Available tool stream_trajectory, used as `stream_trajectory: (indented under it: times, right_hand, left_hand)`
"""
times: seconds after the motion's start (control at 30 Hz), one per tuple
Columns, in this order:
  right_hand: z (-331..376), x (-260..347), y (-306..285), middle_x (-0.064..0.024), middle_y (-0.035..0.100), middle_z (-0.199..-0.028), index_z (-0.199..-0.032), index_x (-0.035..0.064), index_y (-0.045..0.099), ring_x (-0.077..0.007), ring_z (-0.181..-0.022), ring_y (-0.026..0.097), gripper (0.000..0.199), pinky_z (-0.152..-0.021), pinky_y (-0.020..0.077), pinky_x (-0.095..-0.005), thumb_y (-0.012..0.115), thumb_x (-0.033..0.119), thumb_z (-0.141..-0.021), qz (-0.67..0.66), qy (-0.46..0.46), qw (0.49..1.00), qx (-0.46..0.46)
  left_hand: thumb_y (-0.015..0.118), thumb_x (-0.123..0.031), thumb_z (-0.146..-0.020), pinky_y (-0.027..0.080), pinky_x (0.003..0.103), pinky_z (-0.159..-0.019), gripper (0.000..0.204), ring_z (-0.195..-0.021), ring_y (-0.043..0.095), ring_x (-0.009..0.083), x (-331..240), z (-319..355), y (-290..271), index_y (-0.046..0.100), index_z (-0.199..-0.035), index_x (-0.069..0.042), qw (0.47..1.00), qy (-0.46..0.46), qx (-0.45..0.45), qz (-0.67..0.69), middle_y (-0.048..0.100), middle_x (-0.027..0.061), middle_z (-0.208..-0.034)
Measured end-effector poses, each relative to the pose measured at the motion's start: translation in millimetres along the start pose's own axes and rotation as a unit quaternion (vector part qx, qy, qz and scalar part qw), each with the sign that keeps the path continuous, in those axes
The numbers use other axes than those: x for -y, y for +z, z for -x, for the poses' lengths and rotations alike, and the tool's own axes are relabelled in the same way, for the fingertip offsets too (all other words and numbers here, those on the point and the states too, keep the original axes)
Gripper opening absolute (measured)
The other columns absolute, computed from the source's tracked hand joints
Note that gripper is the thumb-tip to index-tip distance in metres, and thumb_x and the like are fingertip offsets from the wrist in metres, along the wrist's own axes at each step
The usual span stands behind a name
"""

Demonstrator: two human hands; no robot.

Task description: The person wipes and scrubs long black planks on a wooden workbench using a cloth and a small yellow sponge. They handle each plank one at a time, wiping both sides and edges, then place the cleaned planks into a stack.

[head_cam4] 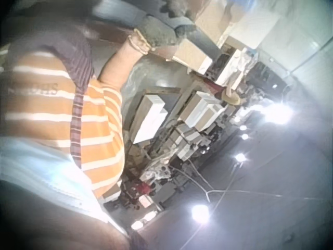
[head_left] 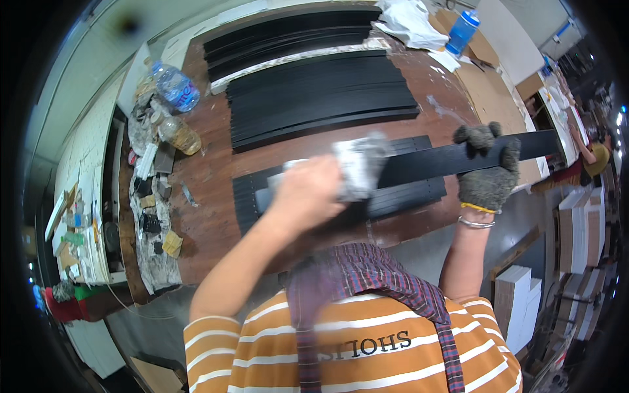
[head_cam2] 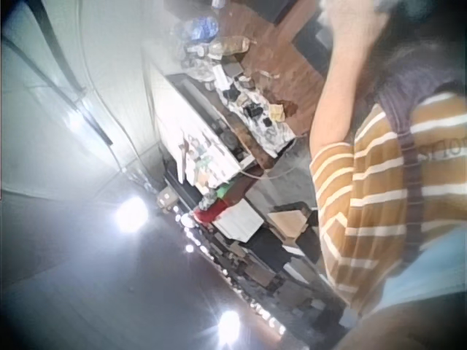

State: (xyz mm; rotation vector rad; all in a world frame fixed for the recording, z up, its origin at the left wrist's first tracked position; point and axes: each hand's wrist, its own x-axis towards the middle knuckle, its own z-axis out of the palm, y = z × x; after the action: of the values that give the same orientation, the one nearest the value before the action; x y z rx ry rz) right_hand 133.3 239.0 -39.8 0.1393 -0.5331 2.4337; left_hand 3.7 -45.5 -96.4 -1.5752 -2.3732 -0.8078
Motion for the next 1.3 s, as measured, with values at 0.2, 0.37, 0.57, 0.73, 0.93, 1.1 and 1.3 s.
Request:
stream_trajectory:
  times: [0.2, 0.37, 0.57, 0.73, 0.93, 1.1, 1.3]
  right_hand:
    - [-1.2, 58.4, -22.8, -0.0096, 0.052, -0.084, -0.109, -0.0024, 0.055, -0.0264, -0.08, 0.054, 0.037, -0.104, 0.04, -0.0552, 0.067, 0.027, -0.091, 0.005, -0.074, 0.996, -0.05]
    - [-16.3, 73.3, -31.7, -0.0089, 0.051, -0.083, -0.104, -0.0008, 0.054, -0.0253, -0.078, 0.052, 0.03, -0.107, 0.0395, -0.0536, 0.065, 0.022, -0.089, -0.042, -0.091, 0.994, -0.042]
    - [-25.4, 30.7, -48.7, -0.0143, 0.062, -0.094, -0.126, -0.0069, 0.053, -0.0312, -0.091, 0.061, 0.052, -0.111, 0.0399, -0.055, 0.069, 0.029, -0.093, -0.022, -0.033, 0.998, -0.056]
    - [-8.5, -30.5, -31.1, -0.0117, 0.066, -0.089, -0.115, -0.0032, 0.062, -0.03, -0.09, 0.064, 0.051, -0.109, 0.0437, -0.0563, 0.068, 0.042, -0.094, 0.036, 0.025, 0.992, -0.12]
    - [-5.8, -65.7, -29.7, -0.0118, 0.064, -0.083, -0.097, 0.0019, 0.064, -0.0321, -0.082, 0.061, 0.038, -0.098, 0.049, -0.0564, 0.061, 0.04, -0.099, 0.023, 0.036, 0.971, -0.235]
    - [-9.5, -70.1, -25.9, -0.0094, 0.06, -0.076, -0.093, 0.0038, 0.062, -0.0314, -0.076, 0.06, 0.036, -0.091, 0.0506, -0.0549, 0.06, 0.039, -0.099, 0.075, 0.035, 0.958, -0.274]
    - [-38.1, -48.1, -31.7, -0.0083, 0.06, -0.074, -0.091, 0.0034, 0.063, -0.0261, -0.066, 0.06, 0.028, -0.073, 0.0538, -0.0483, 0.063, 0.031, -0.098, 0.19, 0.1, 0.958, -0.189]
  left_hand:
    - [0.078, -0.012, -0.072, 0.056, 0.047, -0.08, 0.039, -0.091, 0.068, 0.0406, 93.3, 109.5, -29.0, 0.067, -0.109, -0.006, 0.971, -0.219, 0.072, -0.069, 0.071, 0.0188, -0.096]
    - [0.07, -0.016, -0.095, 0.049, 0.028, -0.076, 0.019, -0.085, 0.062, 0.0115, 89.4, 131.3, -52.1, 0.068, -0.103, 0.001, 0.842, -0.402, -0.187, 0.306, 0.069, 0.0005, -0.093]
    - [0.075, -0.012, -0.093, 0.051, 0.026, -0.074, 0.02, -0.082, 0.061, 0.0078, 31.6, 79.6, -18.5, 0.067, -0.109, -0.002, 0.681, -0.363, -0.19, 0.606, 0.067, 0.0008, -0.094]
    - [0.075, -0.006, -0.092, 0.052, 0.027, -0.08, 0.027, -0.086, 0.062, 0.0092, 3.4, 52.7, -0.4, 0.065, -0.115, 0.002, 0.704, -0.374, -0.142, 0.587, 0.069, 0.0023, -0.1]
    - [0.078, -0.008, -0.09, 0.046, 0.03, -0.102, 0.058, -0.116, 0.059, 0.0143, -12.2, 48.0, 19.2, 0.051, -0.14, 0.005, 0.755, -0.295, -0.118, 0.573, 0.062, 0.0083, -0.132]
    - [0.076, -0.004, -0.089, 0.046, 0.031, -0.102, 0.058, -0.116, 0.059, 0.0158, -13.4, 56.3, 18.7, 0.051, -0.141, 0.004, 0.766, -0.325, -0.081, 0.548, 0.062, 0.0089, -0.132]
    - [0.078, -0.004, -0.083, 0.055, 0.033, -0.087, 0.041, -0.094, 0.071, 0.0163, 0.2, 77.0, 7.0, 0.065, -0.121, 0.004, 0.903, -0.266, -0.023, 0.337, 0.076, 0.0109, -0.102]
